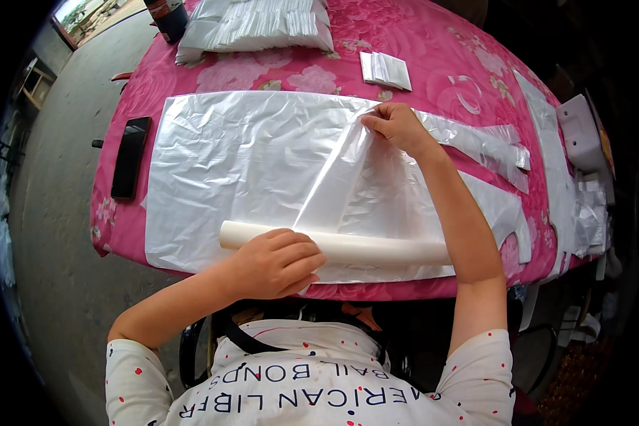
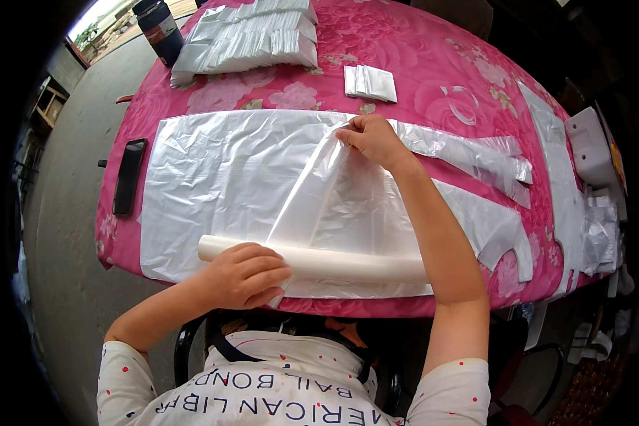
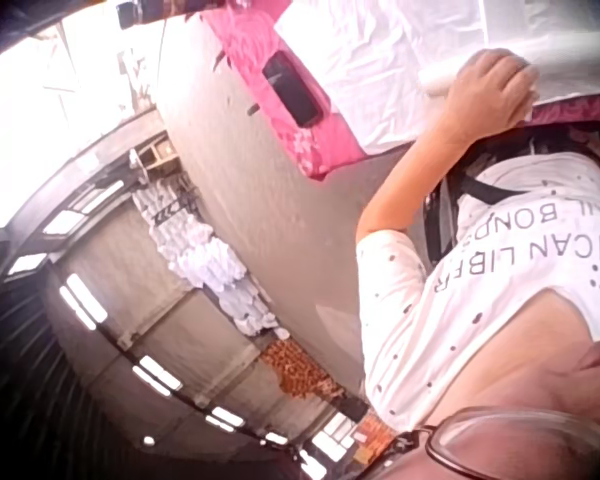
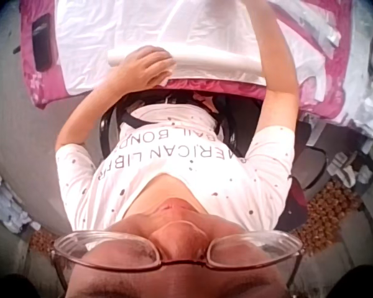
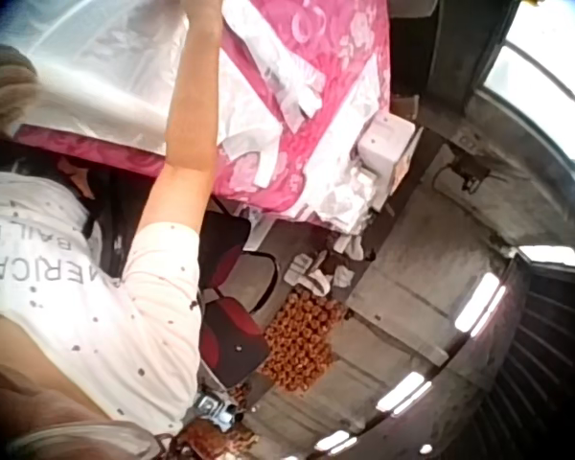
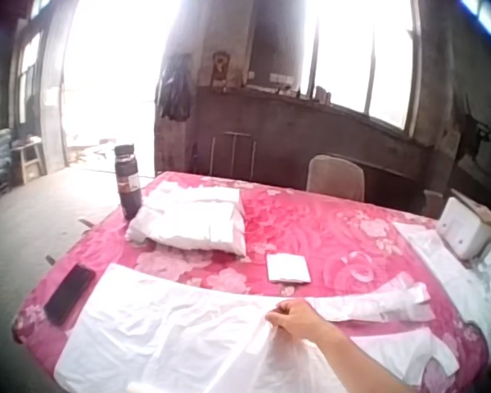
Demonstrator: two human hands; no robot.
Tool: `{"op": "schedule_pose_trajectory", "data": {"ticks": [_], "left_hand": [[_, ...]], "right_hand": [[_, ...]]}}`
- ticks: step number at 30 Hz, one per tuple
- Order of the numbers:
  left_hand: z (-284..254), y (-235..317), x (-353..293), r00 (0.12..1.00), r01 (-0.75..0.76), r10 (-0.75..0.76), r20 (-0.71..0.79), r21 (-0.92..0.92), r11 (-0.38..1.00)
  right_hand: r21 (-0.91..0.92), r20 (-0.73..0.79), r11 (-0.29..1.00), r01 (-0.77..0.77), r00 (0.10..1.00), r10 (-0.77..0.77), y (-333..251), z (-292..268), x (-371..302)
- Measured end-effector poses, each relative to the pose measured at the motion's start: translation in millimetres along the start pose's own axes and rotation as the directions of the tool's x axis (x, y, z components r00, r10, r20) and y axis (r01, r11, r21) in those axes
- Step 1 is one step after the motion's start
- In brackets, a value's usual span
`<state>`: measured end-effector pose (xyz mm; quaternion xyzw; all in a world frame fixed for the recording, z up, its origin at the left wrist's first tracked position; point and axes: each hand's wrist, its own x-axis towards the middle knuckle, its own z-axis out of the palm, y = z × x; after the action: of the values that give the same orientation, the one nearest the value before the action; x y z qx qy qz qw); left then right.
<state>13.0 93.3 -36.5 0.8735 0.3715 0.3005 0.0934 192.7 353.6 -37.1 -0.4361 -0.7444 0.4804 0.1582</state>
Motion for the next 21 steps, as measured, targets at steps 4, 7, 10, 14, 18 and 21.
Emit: {"op": "schedule_pose_trajectory", "data": {"ticks": [4,7,10,14,18,21], "left_hand": [[9.9,6.6,-14.7,0.962,-0.266,0.251,0.105,0.171,0.949],[12.6,7.8,-24.2,0.970,-0.175,0.131,0.205,0.209,0.962],[8.4,6.0,-24.3,0.968,-0.118,0.071,0.240,0.184,0.976],[21.0,8.0,-24.9,0.886,-0.118,0.048,0.462,0.122,0.985],[25.9,9.8,-20.5,0.850,-0.116,0.011,0.526,0.168,0.979],[29.7,13.5,-20.9,0.850,-0.131,-0.002,0.527,0.215,0.968]], "right_hand": [[0.002,0.055,0.999,-0.049,0.997,0.048,1.4,0.8,4.4],[0.001,0.071,0.999,-0.054,0.996,0.054,1.4,0.5,4.2],[0.014,0.082,0.998,-0.059,0.995,0.057,2.2,0.8,5.0],[0.009,0.086,0.999,-0.050,0.995,0.049,1.7,0.9,6.5],[0.061,0.081,0.995,-0.085,0.994,0.080,-1.0,-4.2,3.0],[-0.068,-0.300,0.998,0.015,0.953,-0.035,-8.6,0.3,-13.5]]}}
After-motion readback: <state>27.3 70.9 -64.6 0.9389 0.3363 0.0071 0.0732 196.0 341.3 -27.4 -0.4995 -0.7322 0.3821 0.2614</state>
